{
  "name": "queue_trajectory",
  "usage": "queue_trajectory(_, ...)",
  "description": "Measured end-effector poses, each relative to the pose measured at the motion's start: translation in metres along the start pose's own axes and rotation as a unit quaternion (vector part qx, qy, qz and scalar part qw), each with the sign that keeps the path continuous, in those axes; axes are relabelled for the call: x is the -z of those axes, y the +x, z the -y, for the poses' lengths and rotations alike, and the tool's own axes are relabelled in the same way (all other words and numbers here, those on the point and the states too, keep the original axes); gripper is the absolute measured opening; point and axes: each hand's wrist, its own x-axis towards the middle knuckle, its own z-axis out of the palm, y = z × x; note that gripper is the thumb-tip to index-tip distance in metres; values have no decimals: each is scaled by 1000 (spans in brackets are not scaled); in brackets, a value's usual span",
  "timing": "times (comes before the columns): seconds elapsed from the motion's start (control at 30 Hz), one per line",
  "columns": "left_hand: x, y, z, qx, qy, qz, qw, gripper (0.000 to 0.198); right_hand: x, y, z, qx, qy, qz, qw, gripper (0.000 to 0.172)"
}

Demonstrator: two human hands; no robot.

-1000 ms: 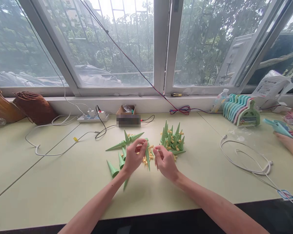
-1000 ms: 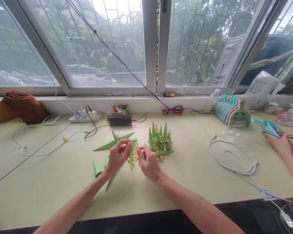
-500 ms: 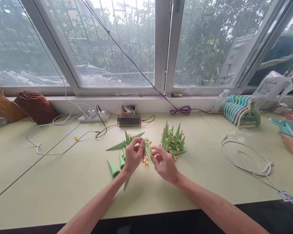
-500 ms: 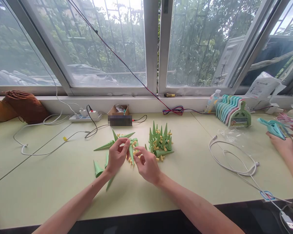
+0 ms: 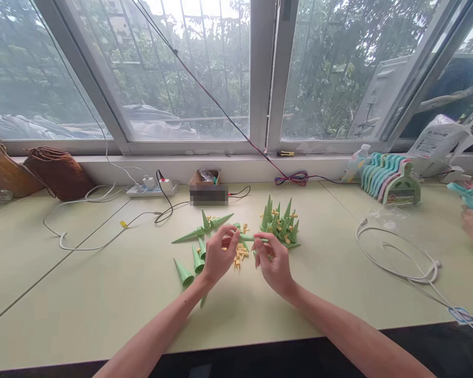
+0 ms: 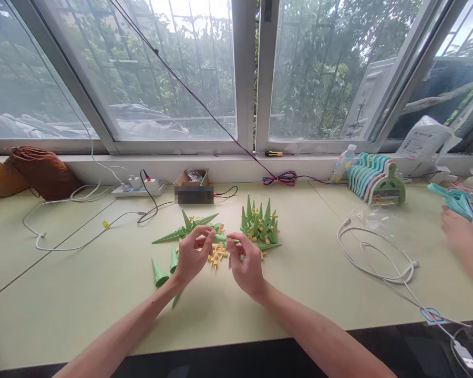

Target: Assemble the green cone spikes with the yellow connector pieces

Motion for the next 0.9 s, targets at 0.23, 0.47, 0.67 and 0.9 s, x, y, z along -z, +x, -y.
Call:
queue_trajectory(0.23, -3, -3, 9, -82, 62, 31, 994, 7, 1, 4, -4, 18, -20, -38, 999, 22)
queue_trajectory(0.47, -3, -6, 9, -175, 91, -10, 980, 10, 10, 10, 4, 132, -134, -55, 981, 17)
queue_trajectory(0.67, -8, -16, 10, -312, 91, 55, 944, 40, 15, 49, 49, 150, -226, -21, 962, 17)
queue_trajectory(0.9, -17, -27, 5, -341, 146, 117, 921, 38, -6, 114, 50, 112, -429, 195, 875, 16)
